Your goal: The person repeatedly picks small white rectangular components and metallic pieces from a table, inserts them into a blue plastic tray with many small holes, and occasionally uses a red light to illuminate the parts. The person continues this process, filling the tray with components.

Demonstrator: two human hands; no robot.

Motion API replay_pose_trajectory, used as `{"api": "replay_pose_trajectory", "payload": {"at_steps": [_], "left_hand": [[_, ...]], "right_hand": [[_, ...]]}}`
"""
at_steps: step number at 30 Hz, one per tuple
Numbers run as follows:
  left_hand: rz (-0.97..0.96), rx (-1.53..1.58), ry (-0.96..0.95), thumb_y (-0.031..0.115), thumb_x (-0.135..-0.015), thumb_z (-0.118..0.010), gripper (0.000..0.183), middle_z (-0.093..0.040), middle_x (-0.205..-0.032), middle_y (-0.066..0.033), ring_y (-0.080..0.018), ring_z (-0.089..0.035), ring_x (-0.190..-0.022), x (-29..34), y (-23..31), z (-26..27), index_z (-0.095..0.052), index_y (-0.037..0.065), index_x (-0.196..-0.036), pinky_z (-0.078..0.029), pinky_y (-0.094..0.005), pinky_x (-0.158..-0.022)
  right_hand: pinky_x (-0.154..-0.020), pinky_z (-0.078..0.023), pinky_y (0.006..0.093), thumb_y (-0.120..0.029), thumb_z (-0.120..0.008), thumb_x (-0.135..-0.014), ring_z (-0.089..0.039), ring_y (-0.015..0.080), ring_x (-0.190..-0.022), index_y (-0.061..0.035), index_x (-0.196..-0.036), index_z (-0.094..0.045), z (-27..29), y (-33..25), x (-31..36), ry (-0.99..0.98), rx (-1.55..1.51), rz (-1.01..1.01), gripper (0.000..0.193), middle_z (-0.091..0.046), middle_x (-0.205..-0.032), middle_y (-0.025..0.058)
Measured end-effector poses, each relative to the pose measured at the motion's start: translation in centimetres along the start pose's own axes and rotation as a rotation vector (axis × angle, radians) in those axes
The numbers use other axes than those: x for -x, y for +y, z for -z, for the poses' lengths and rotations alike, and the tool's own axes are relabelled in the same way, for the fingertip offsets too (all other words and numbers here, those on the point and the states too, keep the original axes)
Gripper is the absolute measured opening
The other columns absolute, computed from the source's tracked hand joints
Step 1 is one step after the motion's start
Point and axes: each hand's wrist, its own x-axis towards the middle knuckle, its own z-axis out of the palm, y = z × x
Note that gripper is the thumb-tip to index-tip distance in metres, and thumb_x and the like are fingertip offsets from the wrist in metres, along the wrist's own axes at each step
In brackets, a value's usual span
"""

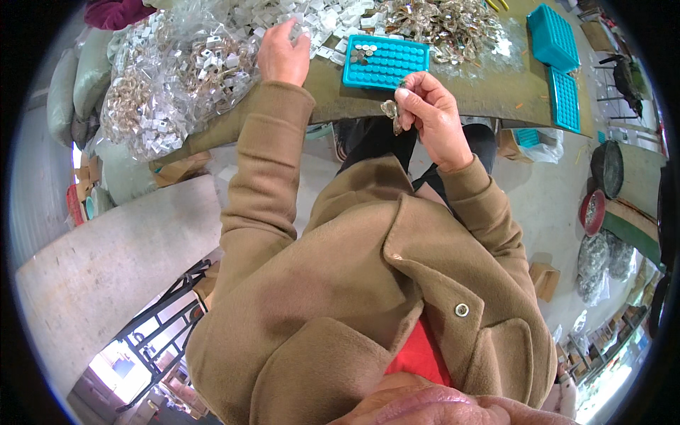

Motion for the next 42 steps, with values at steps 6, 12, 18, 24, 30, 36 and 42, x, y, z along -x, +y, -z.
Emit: {"api": "replay_pose_trajectory", "payload": {"at_steps": [6,12,18,24,30,36,42], "left_hand": [[0.026,0.082,-0.032,0.019,-0.080,-0.070,0.025,-0.066,-0.097,-0.0121,-0.0319,-0.061,-0.091,0.9,0.0,-0.6,-0.066,0.005,-0.100,-0.049,-0.0406,-0.079],[0.252,1.009,-0.107,0.009,-0.086,-0.069,0.019,-0.066,-0.097,-0.0061,-0.0153,-0.063,-0.081,2.8,3.6,1.0,-0.062,0.002,-0.102,-0.051,-0.0278,-0.074],[0.353,1.170,-0.519,0.000,-0.086,-0.067,0.028,-0.064,-0.107,-0.0064,-0.0060,-0.059,-0.083,5.9,8.2,3.8,-0.062,-0.003,-0.113,-0.050,-0.0204,-0.074],[0.251,1.267,-0.477,-0.005,-0.085,-0.067,0.033,-0.064,-0.101,-0.0046,-0.0077,-0.059,-0.089,7.5,10.1,4.2,-0.058,-0.003,-0.117,-0.051,-0.0234,-0.079],[0.610,1.545,-0.430,0.004,-0.089,-0.066,0.030,-0.065,-0.101,-0.0066,-0.0120,-0.064,-0.086,9.0,10.5,3.0,-0.057,0.000,-0.117,-0.051,-0.0219,-0.067],[0.505,1.300,-0.414,0.003,-0.092,-0.061,0.030,-0.067,-0.105,-0.0083,-0.0145,-0.066,-0.089,9.5,10.8,3.6,-0.057,-0.002,-0.121,-0.055,-0.0266,-0.075],[0.496,1.410,-0.351,0.001,-0.089,-0.064,0.031,-0.067,-0.101,-0.0089,-0.0145,-0.065,-0.085,9.5,10.8,3.7,-0.061,-0.004,-0.119,-0.056,-0.0271,-0.078]], "right_hand": [[-0.062,-0.041,0.0213,-0.005,-0.059,-0.091,-0.048,0.0053,-0.066,-0.0076,-0.090,-0.053,0.3,0.1,0.1,0.004,0.098,-0.006,0.007,-0.052,-0.075,-0.0028],[-0.067,-0.041,0.0211,-0.007,-0.061,-0.090,-0.051,0.0052,-0.073,-0.0065,-0.090,-0.055,-0.6,-1.0,-0.6,0.018,0.201,0.033,0.007,-0.054,-0.078,-0.0025],[-0.067,-0.043,0.0223,-0.009,-0.063,-0.089,-0.052,0.0071,-0.072,-0.0032,-0.095,-0.057,-1.1,-2.9,-1.5,-0.040,0.143,0.170,0.010,-0.055,-0.080,-0.0019],[-0.062,-0.041,0.0195,-0.011,-0.063,-0.090,-0.051,0.0045,-0.068,-0.0048,-0.092,-0.061,-1.2,-2.7,-0.3,-0.010,0.189,0.069,0.006,-0.055,-0.079,-0.0035],[-0.058,-0.042,0.0184,-0.013,-0.068,-0.086,-0.053,0.0051,-0.066,-0.0037,-0.091,-0.065,-0.7,-1.6,0.5,0.020,0.036,0.005,0.011,-0.060,-0.077,-0.0017],[-0.063,-0.045,0.0205,-0.013,-0.067,-0.088,-0.056,0.0070,-0.068,-0.0033,-0.092,-0.066,-0.6,-0.8,0.8,0.051,-0.030,-0.024,0.010,-0.063,-0.079,0.0001],[-0.062,-0.046,0.0214,-0.010,-0.065,-0.089,-0.058,0.0073,-0.069,-0.0014,-0.093,-0.065,-1.7,-0.9,1.4,0.078,0.039,0.082,0.009,-0.064,-0.081,0.0017]]}}
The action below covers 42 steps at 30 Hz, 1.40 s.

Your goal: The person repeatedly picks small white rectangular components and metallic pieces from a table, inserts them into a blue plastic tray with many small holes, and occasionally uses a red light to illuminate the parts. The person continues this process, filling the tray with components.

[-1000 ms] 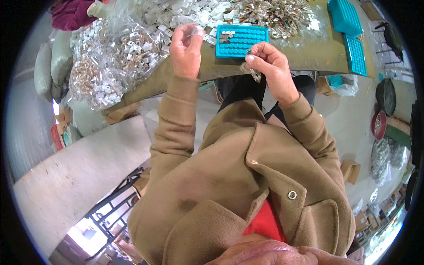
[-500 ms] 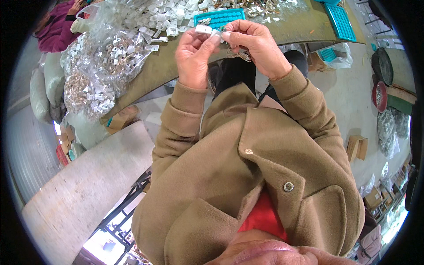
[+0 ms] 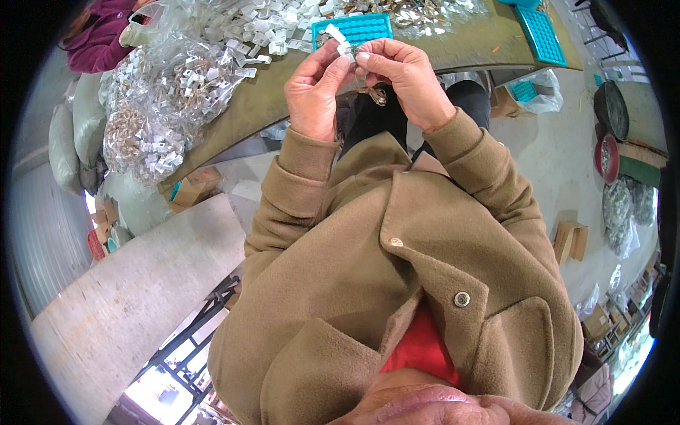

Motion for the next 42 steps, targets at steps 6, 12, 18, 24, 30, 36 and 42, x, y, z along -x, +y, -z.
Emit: {"api": "replay_pose_trajectory", "payload": {"at_steps": [6,12,18,24,30,36,42], "left_hand": [[-0.213,-0.340,-0.071,0.004,-0.093,-0.060,0.032,-0.068,-0.103,-0.0099,-0.0135,-0.065,-0.088,0.2,-0.6,0.1,-0.058,-0.005,-0.124,-0.056,-0.0278,-0.078],[-0.031,-0.241,-0.104,0.009,-0.093,-0.062,0.030,-0.069,-0.097,-0.0085,-0.0131,-0.067,-0.081,0.4,-0.3,-0.1,-0.061,-0.005,-0.120,-0.057,-0.0252,-0.074],[0.169,-0.307,0.086,0.018,-0.091,-0.066,0.024,-0.070,-0.091,-0.0051,-0.0107,-0.068,-0.075,-0.2,0.6,0.0,-0.066,0.000,-0.107,-0.053,-0.0215,-0.062],[0.212,-0.163,0.118,0.017,-0.093,-0.061,0.021,-0.071,-0.089,-0.0055,-0.0050,-0.060,-0.064,-0.2,1.1,0.2,-0.067,0.000,-0.104,-0.038,-0.0164,-0.048],[0.423,0.231,0.119,0.015,-0.095,-0.056,0.020,-0.070,-0.099,-0.0104,-0.0005,-0.044,-0.055,-0.5,1.1,1.1,-0.062,0.001,-0.108,-0.032,-0.0136,-0.045],[0.584,0.538,0.075,0.012,-0.097,-0.053,0.020,-0.066,-0.110,-0.0129,0.0019,-0.048,-0.057,-1.1,0.4,2.6,-0.056,0.001,-0.113,-0.036,-0.0116,-0.044],[0.702,0.699,0.097,0.016,-0.097,-0.056,0.023,-0.063,-0.117,-0.0138,-0.0021,-0.065,-0.081,-1.5,-0.3,3.4,-0.055,0.000,-0.114,-0.049,-0.0094,-0.052]], "right_hand": [[-0.058,-0.046,0.0205,-0.008,-0.064,-0.090,-0.059,0.0076,-0.067,-0.0010,-0.092,-0.062,0.2,0.2,-0.3,-0.040,0.107,0.028,0.008,-0.065,-0.078,0.0029],[-0.054,-0.045,0.0200,-0.008,-0.065,-0.088,-0.058,0.0068,-0.064,-0.0007,-0.093,-0.061,0.5,0.4,-0.7,-0.030,0.214,0.046,0.010,-0.064,-0.073,0.0043],[-0.055,-0.044,0.0215,-0.008,-0.065,-0.086,-0.054,0.0059,-0.063,0.0000,-0.094,-0.060,0.3,0.4,-0.3,-0.031,0.384,0.138,0.013,-0.062,-0.073,0.0016],[-0.061,-0.041,0.0216,-0.003,-0.060,-0.085,-0.049,0.0049,-0.068,-0.0051,-0.099,-0.059,0.7,1.0,-0.6,0.028,0.677,0.427,0.014,-0.055,-0.075,-0.0010],[-0.055,-0.043,0.0265,0.001,-0.056,-0.083,-0.048,0.0110,-0.058,-0.0052,-0.092,-0.058,0.2,1.9,-0.4,0.020,0.700,0.531,0.011,-0.053,-0.068,0.0041],[-0.058,-0.046,0.0301,0.002,-0.057,-0.083,-0.053,0.0203,-0.060,-0.0052,-0.092,-0.057,-0.1,2.6,-0.9,-0.013,0.767,0.638,0.012,-0.055,-0.070,0.0077],[-0.062,-0.048,0.0314,-0.003,-0.063,-0.083,-0.058,0.0225,-0.066,-0.0046,-0.089,-0.058,0.9,2.8,-1.1,0.031,0.852,0.531,0.008,-0.059,-0.074,0.0082]]}}
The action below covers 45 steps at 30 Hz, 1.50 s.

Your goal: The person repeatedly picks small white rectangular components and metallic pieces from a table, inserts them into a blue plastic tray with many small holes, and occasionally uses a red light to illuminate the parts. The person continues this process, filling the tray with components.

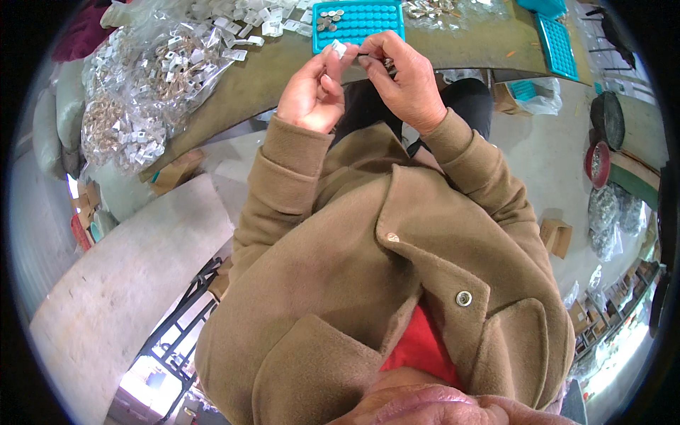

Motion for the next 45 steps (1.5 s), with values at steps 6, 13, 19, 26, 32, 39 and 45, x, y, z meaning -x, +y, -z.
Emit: {"api": "replay_pose_trajectory", "payload": {"at_steps": [6,13,19,26,32,39,45], "left_hand": [[-0.199,-0.404,0.011,0.022,-0.097,-0.057,0.027,-0.066,-0.109,-0.0132,-0.0137,-0.067,-0.095,0.4,0.1,-0.2,-0.059,-0.001,-0.112,-0.057,-0.0161,-0.065],[-0.233,-0.630,0.024,0.010,-0.095,-0.056,0.021,-0.068,-0.105,-0.0135,-0.0134,-0.068,-0.089,0.4,-0.2,0.2,-0.061,-0.001,-0.112,-0.058,-0.0243,-0.073],[-0.302,-0.638,0.082,0.009,-0.093,-0.057,0.019,-0.069,-0.103,-0.0127,-0.0131,-0.068,-0.088,0.5,0.5,0.9,-0.062,-0.001,-0.109,-0.057,-0.0216,-0.070],[-0.247,-0.648,0.054,0.009,-0.094,-0.057,0.022,-0.069,-0.104,-0.0134,-0.0140,-0.069,-0.091,0.9,1.4,1.7,-0.061,-0.002,-0.113,-0.057,-0.0187,-0.068],[-0.269,-0.552,0.045,0.009,-0.095,-0.055,0.024,-0.067,-0.109,-0.0166,-0.0175,-0.068,-0.096,0.5,2.0,1.7,-0.058,-0.004,-0.115,-0.059,-0.0197,-0.070],[-0.279,-0.522,0.042,0.006,-0.096,-0.053,0.023,-0.065,-0.112,-0.0206,-0.0212,-0.068,-0.099,0.3,2.4,1.5,-0.056,-0.006,-0.116,-0.060,-0.0218,-0.073],[-0.299,-0.519,0.054,0.006,-0.096,-0.053,0.024,-0.066,-0.111,-0.0204,-0.0213,-0.068,-0.100,0.1,2.3,1.5,-0.056,-0.007,-0.116,-0.060,-0.0221,-0.073]], "right_hand": [[-0.064,-0.049,0.0300,-0.012,-0.067,-0.086,-0.061,0.0185,-0.069,-0.0027,-0.092,-0.066,1.7,1.6,0.0,0.010,-0.036,-0.108,0.012,-0.064,-0.079,0.0089],[-0.062,-0.048,0.0343,-0.017,-0.063,-0.087,-0.061,0.0257,-0.066,-0.0043,-0.091,-0.069,2.6,3.3,-4.0,0.005,0.207,-0.091,0.015,-0.064,-0.078,0.0141],[-0.073,-0.047,0.0339,-0.011,-0.057,-0.086,-0.058,0.0244,-0.086,-0.0091,-0.096,-0.067,-0.5,3.9,-7.5,-0.180,0.465,0.071,0.013,-0.061,-0.081,0.0113],[-0.068,-0.048,0.0424,-0.006,-0.055,-0.083,-0.058,0.0334,-0.080,-0.0058,-0.086,-0.061,-2.6,5.5,-8.4,-0.217,0.597,0.254,0.007,-0.057,-0.082,0.0133],[-0.064,-0.048,0.0435,-0.007,-0.058,-0.080,-0.060,0.0328,-0.073,-0.0079,-0.079,-0.061,-2.0,4.0,-8.3,-0.087,0.436,0.098,0.003,-0.058,-0.074,0.0125],[-0.065,-0.050,0.0368,-0.013,-0.061,-0.087,-0.063,0.0326,-0.073,-0.0091,-0.100,-0.073,-2.5,3.7,-8.1,-0.231,0.516,0.122,0.018,-0.065,-0.086,0.0132],[-0.071,-0.052,0.0370,-0.016,-0.062,-0.087,-0.064,0.0321,-0.081,-0.0073,-0.098,-0.069,-2.1,3.7,-7.3,-0.215,0.560,0.193,0.015,-0.065,-0.089,0.0128]]}}
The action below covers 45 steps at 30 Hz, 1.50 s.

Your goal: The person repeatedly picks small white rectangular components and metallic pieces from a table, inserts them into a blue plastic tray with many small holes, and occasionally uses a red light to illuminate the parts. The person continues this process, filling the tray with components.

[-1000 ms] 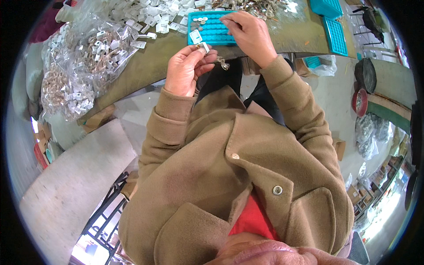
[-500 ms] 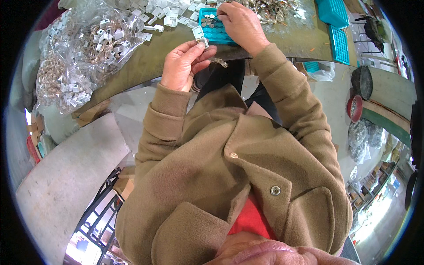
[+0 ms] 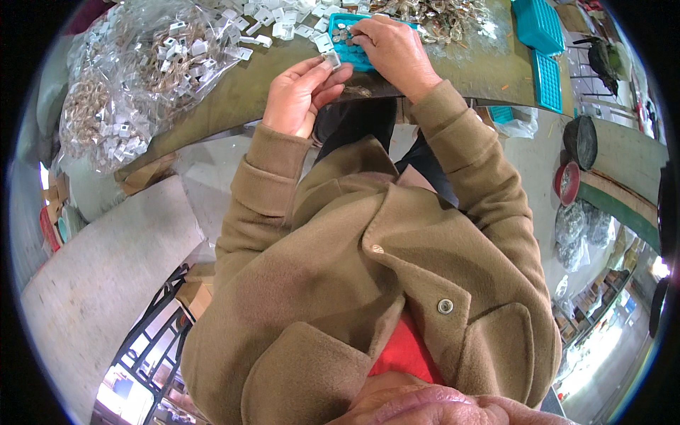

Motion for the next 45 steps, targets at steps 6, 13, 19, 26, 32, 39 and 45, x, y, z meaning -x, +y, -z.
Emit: {"api": "replay_pose_trajectory", "payload": {"at_steps": [6,13,19,26,32,39,45], "left_hand": [[0.005,-0.036,-0.018,0.007,-0.095,-0.055,0.026,-0.067,-0.109,-0.0186,-0.0188,-0.068,-0.097,0.1,-0.2,-0.4,-0.056,-0.006,-0.117,-0.059,-0.0213,-0.072],[-0.022,-0.115,-0.055,0.008,-0.092,-0.061,0.031,-0.068,-0.100,-0.0105,-0.0142,-0.068,-0.089,0.5,-0.5,-1.0,-0.058,-0.007,-0.119,-0.056,-0.0202,-0.068],[-0.023,-0.191,-0.014,0.008,-0.091,-0.063,0.033,-0.068,-0.101,-0.0078,-0.0125,-0.067,-0.086,0.9,-0.6,-0.7,-0.058,-0.004,-0.122,-0.056,-0.0212,-0.071],[-0.023,-0.149,-0.003,0.006,-0.089,-0.064,0.032,-0.069,-0.099,-0.0100,-0.0147,-0.068,-0.087,0.7,-1.2,-0.4,-0.061,-0.004,-0.119,-0.056,-0.0216,-0.067],[-0.075,-0.254,0.049,0.006,-0.088,-0.064,0.029,-0.070,-0.095,-0.0087,-0.0119,-0.068,-0.080,0.2,-0.8,-0.5,-0.064,-0.003,-0.116,-0.054,-0.0199,-0.064],[0.001,-0.117,0.005,0.005,-0.089,-0.064,0.034,-0.068,-0.101,-0.0113,-0.0163,-0.069,-0.089,0.4,-0.4,-0.2,-0.058,-0.007,-0.120,-0.057,-0.0200,-0.069],[0.022,-0.041,0.023,0.005,-0.089,-0.064,0.032,-0.068,-0.100,-0.0106,-0.0143,-0.068,-0.085,0.3,-1.1,-0.2,-0.058,-0.006,-0.118,-0.057,-0.0195,-0.070]], "right_hand": [[-0.067,-0.052,0.0322,-0.013,-0.065,-0.085,-0.064,0.0258,-0.072,-0.0038,-0.097,-0.064,1.8,-1.0,0.3,-0.020,-0.181,-0.062,0.016,-0.065,-0.085,0.0109],[-0.062,-0.050,0.0371,-0.016,-0.069,-0.083,-0.062,0.0297,-0.071,-0.0041,-0.091,-0.059,2.7,-3.4,2.6,0.002,-0.302,0.038,0.018,-0.061,-0.080,0.0109],[-0.062,-0.050,0.0388,-0.013,-0.065,-0.082,-0.063,0.0313,-0.072,-0.0054,-0.090,-0.060,2.6,-3.5,2.8,-0.046,-0.314,0.013,0.012,-0.062,-0.081,0.0115],[-0.061,-0.051,0.0394,-0.012,-0.062,-0.084,-0.064,0.0319,-0.072,-0.0067,-0.089,-0.061,1.9,-3.9,3.5,0.018,-0.215,0.062,0.007,-0.063,-0.080,0.0103],[-0.059,-0.051,0.0382,-0.013,-0.062,-0.085,-0.064,0.0308,-0.072,-0.0068,-0.086,-0.058,0.3,-4.3,3.0,0.125,-0.128,0.023,0.008,-0.064,-0.080,0.0088],[-0.062,-0.052,0.0356,-0.013,-0.063,-0.085,-0.065,0.0303,-0.075,-0.0070,-0.089,-0.065,1.0,-3.4,3.0,0.052,-0.323,0.007,0.007,-0.065,-0.083,0.0096],[-0.064,-0.052,0.0367,-0.014,-0.062,-0.087,-0.064,0.0314,-0.077,-0.0061,-0.092,-0.064,1.0,-3.4,3.3,0.015,-0.285,0.024,0.009,-0.065,-0.085,0.0107]]}}
